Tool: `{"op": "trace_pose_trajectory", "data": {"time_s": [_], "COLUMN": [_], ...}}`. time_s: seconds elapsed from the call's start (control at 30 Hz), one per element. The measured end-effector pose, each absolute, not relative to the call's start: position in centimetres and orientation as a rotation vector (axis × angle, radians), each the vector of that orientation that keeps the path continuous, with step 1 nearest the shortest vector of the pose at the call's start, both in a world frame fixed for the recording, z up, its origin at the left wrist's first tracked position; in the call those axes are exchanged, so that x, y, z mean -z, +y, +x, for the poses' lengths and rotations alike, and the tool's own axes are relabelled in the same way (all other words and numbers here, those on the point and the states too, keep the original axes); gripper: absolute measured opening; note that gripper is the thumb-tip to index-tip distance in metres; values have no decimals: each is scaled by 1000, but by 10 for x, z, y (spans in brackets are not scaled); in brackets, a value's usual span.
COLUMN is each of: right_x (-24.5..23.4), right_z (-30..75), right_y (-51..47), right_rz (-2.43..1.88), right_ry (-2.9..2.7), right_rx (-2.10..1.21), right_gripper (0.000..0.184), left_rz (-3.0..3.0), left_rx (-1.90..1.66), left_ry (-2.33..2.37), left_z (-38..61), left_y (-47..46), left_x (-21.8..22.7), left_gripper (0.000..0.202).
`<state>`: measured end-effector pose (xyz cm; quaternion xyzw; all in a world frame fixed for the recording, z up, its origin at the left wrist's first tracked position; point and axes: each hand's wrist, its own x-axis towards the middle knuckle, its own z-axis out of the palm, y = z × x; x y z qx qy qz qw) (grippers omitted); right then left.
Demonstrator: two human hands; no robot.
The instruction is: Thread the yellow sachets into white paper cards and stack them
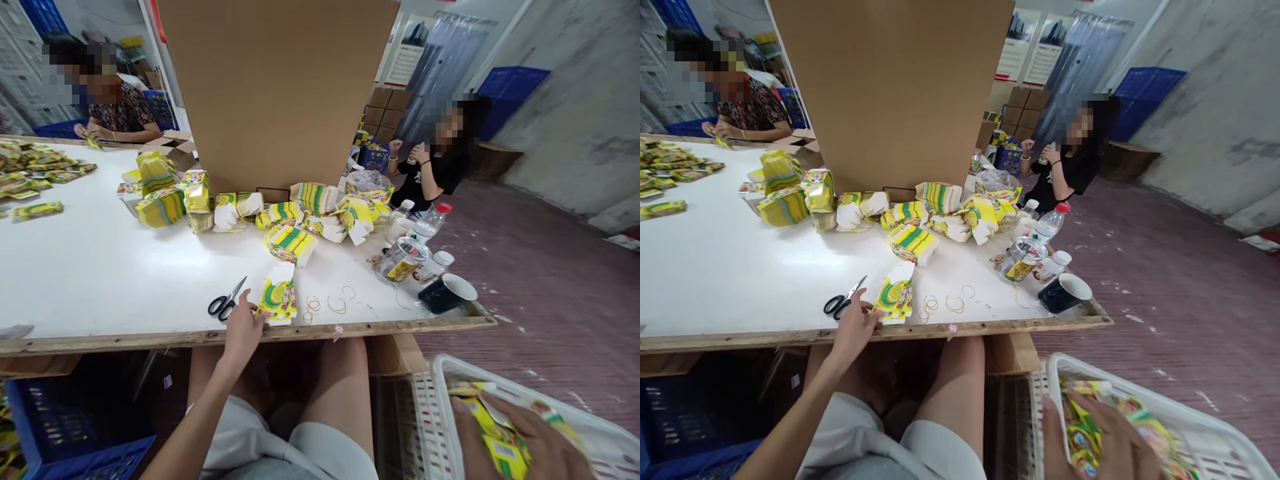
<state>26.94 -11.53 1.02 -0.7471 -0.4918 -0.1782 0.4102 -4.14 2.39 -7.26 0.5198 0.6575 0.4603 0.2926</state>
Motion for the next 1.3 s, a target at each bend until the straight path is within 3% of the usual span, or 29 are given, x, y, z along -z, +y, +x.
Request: {"op": "trace_pose_trajectory", "data": {"time_s": [0.23, 0.33, 0.47, 0.63, 0.73, 0.97, 1.1, 1.23, 1.3], "right_x": [39, 49, 55, 61, 60, 49, 56, 58, 53], "right_z": [191, 163, 157, 155, 149, 143, 142, 147, 152], "right_y": [-94, -81, -76, -87, -90, -91, -93, -91, -88], "right_rz": [-1615, -1417, -1329, -1192, -1171, -1246, -1345, -1366, -1312], "right_ry": [-1012, -915, -788, -822, -806, -912, -946, -1085, -1109], "right_rx": [-662, -925, -1009, -1292, -1303, -1303, -1189, -1100, -1093], "right_gripper": [35, 37, 33, 30, 28, 34, 33, 24, 32], "left_rz": [1328, 1211, 1047, 816, 750, 725, 810, 935, 1022], "left_rx": [-1209, -1133, -1066, -988, -919, -1047, -1082, -1137, -1093], "left_ry": [1498, 1142, 883, 551, 488, 668, 780, 880, 877], "left_z": [-35, -16, -5, -5, -2, 6, 9, 5, 1], "left_y": [-13, -45, -59, -50, -51, -53, -54, -56, -57], "left_x": [53, 40, 33, 33, 32, 42, 49, 46, 41], "left_gripper": [27, 19, 24, 54, 56, 40, 45, 63, 63]}}
